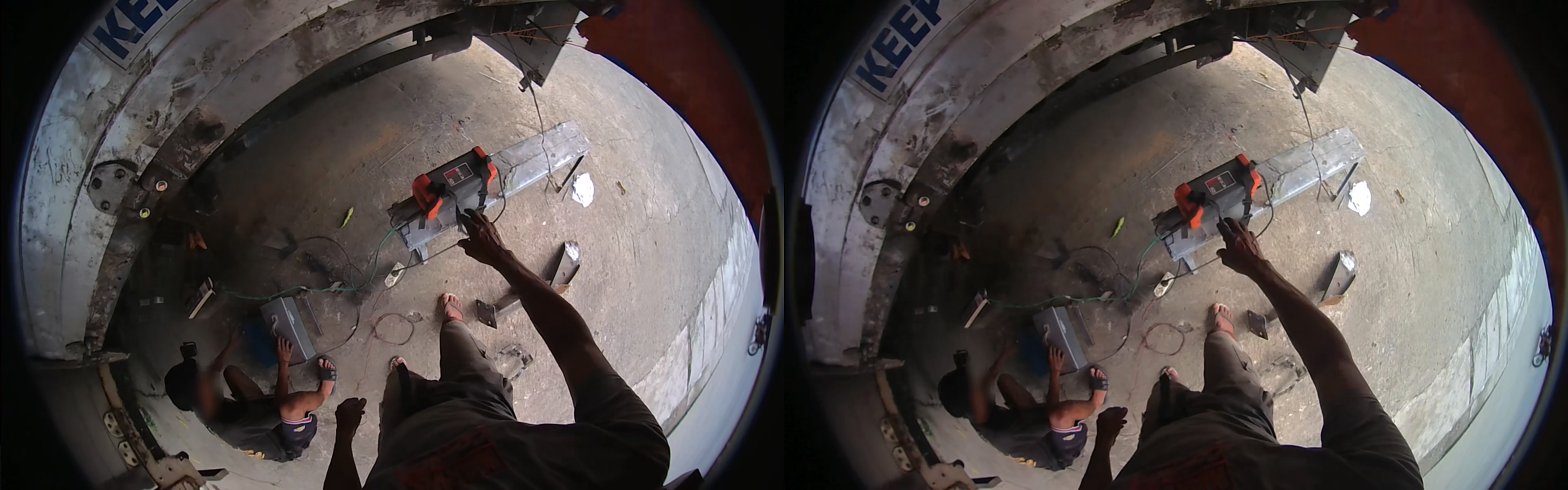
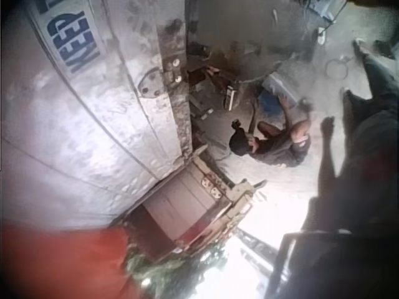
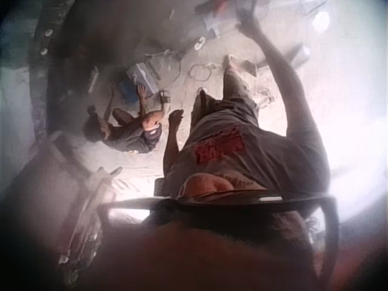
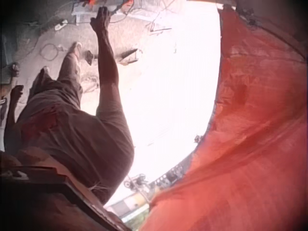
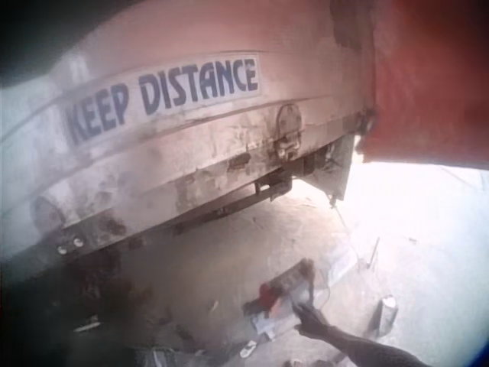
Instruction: The person welds a metal frame attached to a large vehicle using a welding torch. They then move a welding machine and a metal bar with a coworker, positioning the bar under the vehicle.
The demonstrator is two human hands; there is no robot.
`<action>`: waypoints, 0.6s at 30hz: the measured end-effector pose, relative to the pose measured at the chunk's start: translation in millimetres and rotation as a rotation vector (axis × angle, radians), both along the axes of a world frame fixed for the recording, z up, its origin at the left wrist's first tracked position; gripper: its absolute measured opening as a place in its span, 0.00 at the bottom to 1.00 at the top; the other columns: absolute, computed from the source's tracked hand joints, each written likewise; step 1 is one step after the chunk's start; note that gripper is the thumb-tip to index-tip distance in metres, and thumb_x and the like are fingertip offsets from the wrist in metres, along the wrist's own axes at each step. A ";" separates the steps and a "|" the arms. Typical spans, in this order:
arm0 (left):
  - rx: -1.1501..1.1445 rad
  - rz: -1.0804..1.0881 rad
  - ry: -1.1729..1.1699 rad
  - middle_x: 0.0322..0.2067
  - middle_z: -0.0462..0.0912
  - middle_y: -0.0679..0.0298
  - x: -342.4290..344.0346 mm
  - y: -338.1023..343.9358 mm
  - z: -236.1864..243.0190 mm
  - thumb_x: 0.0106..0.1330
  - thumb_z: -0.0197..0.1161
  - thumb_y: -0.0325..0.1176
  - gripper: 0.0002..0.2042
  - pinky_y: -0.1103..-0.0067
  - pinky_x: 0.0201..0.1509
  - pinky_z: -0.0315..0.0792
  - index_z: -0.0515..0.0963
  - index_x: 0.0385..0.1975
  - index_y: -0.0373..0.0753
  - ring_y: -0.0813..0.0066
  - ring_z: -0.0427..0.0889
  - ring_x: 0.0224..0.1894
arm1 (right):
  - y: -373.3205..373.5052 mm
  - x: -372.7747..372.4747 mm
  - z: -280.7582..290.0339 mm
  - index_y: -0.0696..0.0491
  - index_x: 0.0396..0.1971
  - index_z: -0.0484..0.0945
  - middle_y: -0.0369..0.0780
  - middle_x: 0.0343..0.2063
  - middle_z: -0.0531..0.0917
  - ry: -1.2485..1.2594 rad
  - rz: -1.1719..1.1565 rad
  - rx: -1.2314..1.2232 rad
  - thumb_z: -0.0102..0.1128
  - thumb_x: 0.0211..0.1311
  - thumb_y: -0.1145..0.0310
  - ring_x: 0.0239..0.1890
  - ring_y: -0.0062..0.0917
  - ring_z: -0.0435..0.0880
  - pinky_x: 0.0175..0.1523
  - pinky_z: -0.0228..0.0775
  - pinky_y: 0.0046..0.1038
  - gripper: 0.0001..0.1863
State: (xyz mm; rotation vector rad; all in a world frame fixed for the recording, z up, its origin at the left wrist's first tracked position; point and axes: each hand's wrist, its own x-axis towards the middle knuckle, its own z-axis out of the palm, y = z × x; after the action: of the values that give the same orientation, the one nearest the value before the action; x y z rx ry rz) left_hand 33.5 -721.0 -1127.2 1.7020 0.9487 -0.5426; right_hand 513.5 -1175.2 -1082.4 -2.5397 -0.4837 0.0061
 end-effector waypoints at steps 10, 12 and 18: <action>0.240 0.148 0.040 0.34 0.90 0.49 -67.9 -118.9 56.3 0.67 0.71 0.48 0.24 0.69 0.39 0.83 0.84 0.48 0.30 0.63 0.92 0.33 | -15.6 215.2 10.6 0.44 0.81 0.48 0.48 0.77 0.61 0.022 0.487 -0.827 0.93 0.23 0.55 0.78 0.51 0.58 0.77 0.50 0.58 0.79; 0.308 0.049 -0.071 0.32 0.89 0.49 -104.8 -129.0 45.3 0.67 0.71 0.48 0.22 0.68 0.38 0.82 0.85 0.45 0.31 0.62 0.91 0.31 | -33.9 222.1 -13.1 0.46 0.81 0.47 0.47 0.73 0.64 0.059 0.465 -0.820 0.94 0.22 0.56 0.76 0.49 0.61 0.76 0.53 0.57 0.80; 0.104 0.454 0.177 0.32 0.89 0.50 -112.5 -205.4 66.9 0.67 0.72 0.48 0.23 0.71 0.35 0.81 0.85 0.42 0.29 0.65 0.91 0.30 | -8.6 244.2 -0.3 0.45 0.80 0.49 0.48 0.72 0.64 0.136 0.580 -0.811 0.94 0.20 0.54 0.75 0.50 0.62 0.73 0.57 0.60 0.80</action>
State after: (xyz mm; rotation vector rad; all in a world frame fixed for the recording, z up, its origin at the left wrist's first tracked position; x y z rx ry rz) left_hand -79.0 -926.4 -1060.3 1.4777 1.4634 -0.3468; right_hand 757.7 -1183.8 -1082.7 -3.0024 -1.3624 0.7119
